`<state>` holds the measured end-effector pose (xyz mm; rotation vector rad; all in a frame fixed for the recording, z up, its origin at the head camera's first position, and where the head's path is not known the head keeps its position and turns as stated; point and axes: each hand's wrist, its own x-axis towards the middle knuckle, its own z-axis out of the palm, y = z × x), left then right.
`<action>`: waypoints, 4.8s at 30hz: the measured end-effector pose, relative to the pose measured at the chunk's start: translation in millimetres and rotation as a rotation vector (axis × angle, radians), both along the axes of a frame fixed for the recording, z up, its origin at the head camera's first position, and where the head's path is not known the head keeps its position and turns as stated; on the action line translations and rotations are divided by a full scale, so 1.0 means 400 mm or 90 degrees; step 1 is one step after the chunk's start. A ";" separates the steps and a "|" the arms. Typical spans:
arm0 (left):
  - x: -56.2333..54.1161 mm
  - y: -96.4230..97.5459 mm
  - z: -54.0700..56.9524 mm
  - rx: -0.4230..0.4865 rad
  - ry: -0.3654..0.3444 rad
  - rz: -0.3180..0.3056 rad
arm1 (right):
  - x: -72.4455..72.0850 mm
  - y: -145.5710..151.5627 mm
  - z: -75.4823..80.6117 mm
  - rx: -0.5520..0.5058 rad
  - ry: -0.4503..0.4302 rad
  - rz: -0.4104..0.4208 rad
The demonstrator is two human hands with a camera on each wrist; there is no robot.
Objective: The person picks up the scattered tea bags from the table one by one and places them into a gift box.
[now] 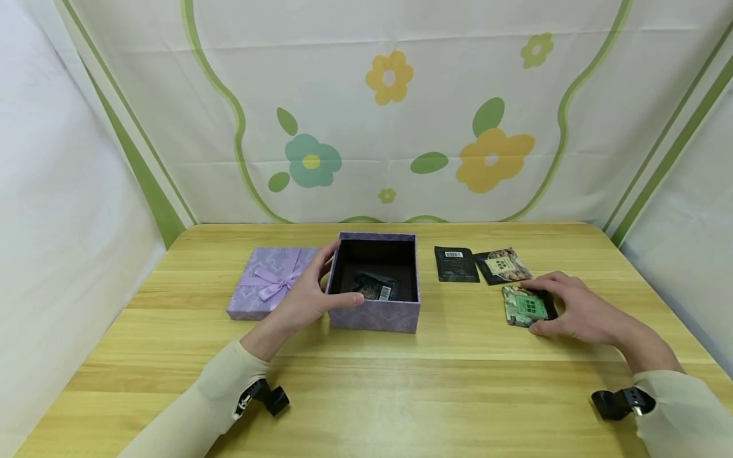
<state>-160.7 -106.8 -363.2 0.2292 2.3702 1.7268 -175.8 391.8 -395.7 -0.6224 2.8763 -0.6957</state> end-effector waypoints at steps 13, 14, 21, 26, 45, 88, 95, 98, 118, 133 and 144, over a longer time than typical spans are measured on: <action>0.001 0.000 -0.001 -0.001 0.004 0.003 | -0.001 0.001 -0.009 -0.006 0.026 0.002; 0.002 0.000 0.000 0.000 0.003 0.004 | -0.001 0.001 -0.010 -0.004 0.031 0.000; 0.001 0.000 0.000 0.003 0.001 0.002 | 0.002 0.005 -0.014 -0.008 0.044 -0.009; 0.000 0.001 -0.003 0.007 0.001 0.000 | 0.005 0.005 -0.012 -0.021 0.050 -0.012; 0.000 0.001 -0.003 0.012 -0.003 -0.002 | 0.001 -0.058 0.061 -0.021 0.047 -0.012; -0.004 -0.001 -0.001 -0.005 -0.008 -0.002 | -0.038 -0.249 0.200 -0.031 0.110 0.046; -0.002 -0.003 -0.003 -0.001 -0.008 -0.005 | -0.035 -0.283 0.220 -0.041 0.110 0.042; -0.001 -0.004 -0.003 -0.003 -0.008 -0.006 | -0.040 -0.298 0.224 -0.038 0.118 0.048; -0.002 -0.004 0.002 -0.008 -0.006 -0.011 | -0.071 -0.426 0.224 -0.061 0.133 0.116; -0.003 -0.007 0.002 -0.010 -0.001 -0.005 | -0.086 -0.508 0.212 -0.082 0.097 0.141; -0.004 -0.005 0.006 -0.013 0.000 -0.012 | -0.090 -0.563 0.206 -0.091 0.088 0.170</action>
